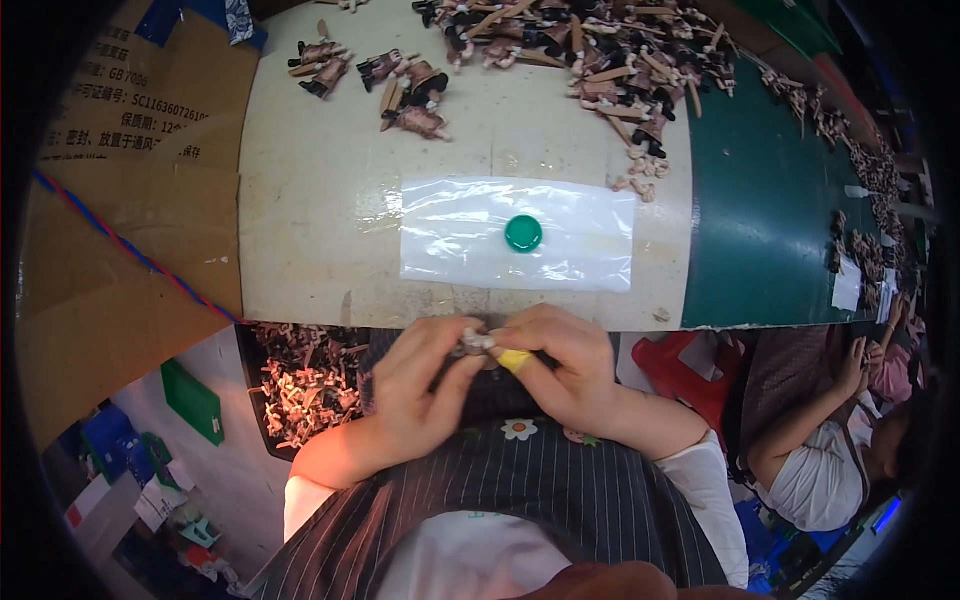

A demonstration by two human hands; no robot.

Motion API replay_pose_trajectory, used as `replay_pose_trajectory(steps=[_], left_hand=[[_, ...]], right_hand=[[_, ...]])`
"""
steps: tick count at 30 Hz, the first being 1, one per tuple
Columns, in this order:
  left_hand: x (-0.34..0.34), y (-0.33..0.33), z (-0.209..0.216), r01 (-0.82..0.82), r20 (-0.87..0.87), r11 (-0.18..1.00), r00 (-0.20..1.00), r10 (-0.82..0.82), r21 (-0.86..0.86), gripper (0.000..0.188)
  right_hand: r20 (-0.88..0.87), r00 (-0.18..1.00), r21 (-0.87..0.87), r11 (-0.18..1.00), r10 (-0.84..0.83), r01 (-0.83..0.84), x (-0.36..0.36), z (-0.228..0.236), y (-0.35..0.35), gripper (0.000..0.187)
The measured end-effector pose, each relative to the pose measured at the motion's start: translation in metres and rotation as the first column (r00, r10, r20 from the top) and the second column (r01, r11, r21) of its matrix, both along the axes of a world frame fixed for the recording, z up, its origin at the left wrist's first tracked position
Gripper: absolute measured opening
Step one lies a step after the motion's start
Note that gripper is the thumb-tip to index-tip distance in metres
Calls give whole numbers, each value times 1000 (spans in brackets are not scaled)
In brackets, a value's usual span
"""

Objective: The person dispenses glue into a cap from a bottle and assembles toy figurines by dipping small parts into the glue and attaching them together by hand.

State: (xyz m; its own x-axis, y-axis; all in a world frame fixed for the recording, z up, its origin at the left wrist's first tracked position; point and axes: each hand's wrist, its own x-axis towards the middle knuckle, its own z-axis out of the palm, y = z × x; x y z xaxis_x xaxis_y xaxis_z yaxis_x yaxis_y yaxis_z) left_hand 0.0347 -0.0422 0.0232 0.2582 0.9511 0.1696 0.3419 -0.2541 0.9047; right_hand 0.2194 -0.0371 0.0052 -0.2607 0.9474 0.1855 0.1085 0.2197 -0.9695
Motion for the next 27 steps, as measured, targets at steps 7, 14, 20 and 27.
replay_pose_trajectory(steps=[7,14,20,27], left_hand=[[-129,-51,-23,-479,-397,810,853,339,-338,29],[-124,-35,6,-426,-453,892,832,321,-152,32],[-46,93,11,-99,-317,969,933,170,228,29],[-16,176,-9,375,-783,828,611,117,416,31]], right_hand=[[240,865,96,898,-440,429,77,-4,45,15],[628,695,273,936,-350,224,112,-4,77,23],[677,660,272,944,-327,188,113,-6,87,22],[676,623,357,915,-394,190,107,-9,87,24]])
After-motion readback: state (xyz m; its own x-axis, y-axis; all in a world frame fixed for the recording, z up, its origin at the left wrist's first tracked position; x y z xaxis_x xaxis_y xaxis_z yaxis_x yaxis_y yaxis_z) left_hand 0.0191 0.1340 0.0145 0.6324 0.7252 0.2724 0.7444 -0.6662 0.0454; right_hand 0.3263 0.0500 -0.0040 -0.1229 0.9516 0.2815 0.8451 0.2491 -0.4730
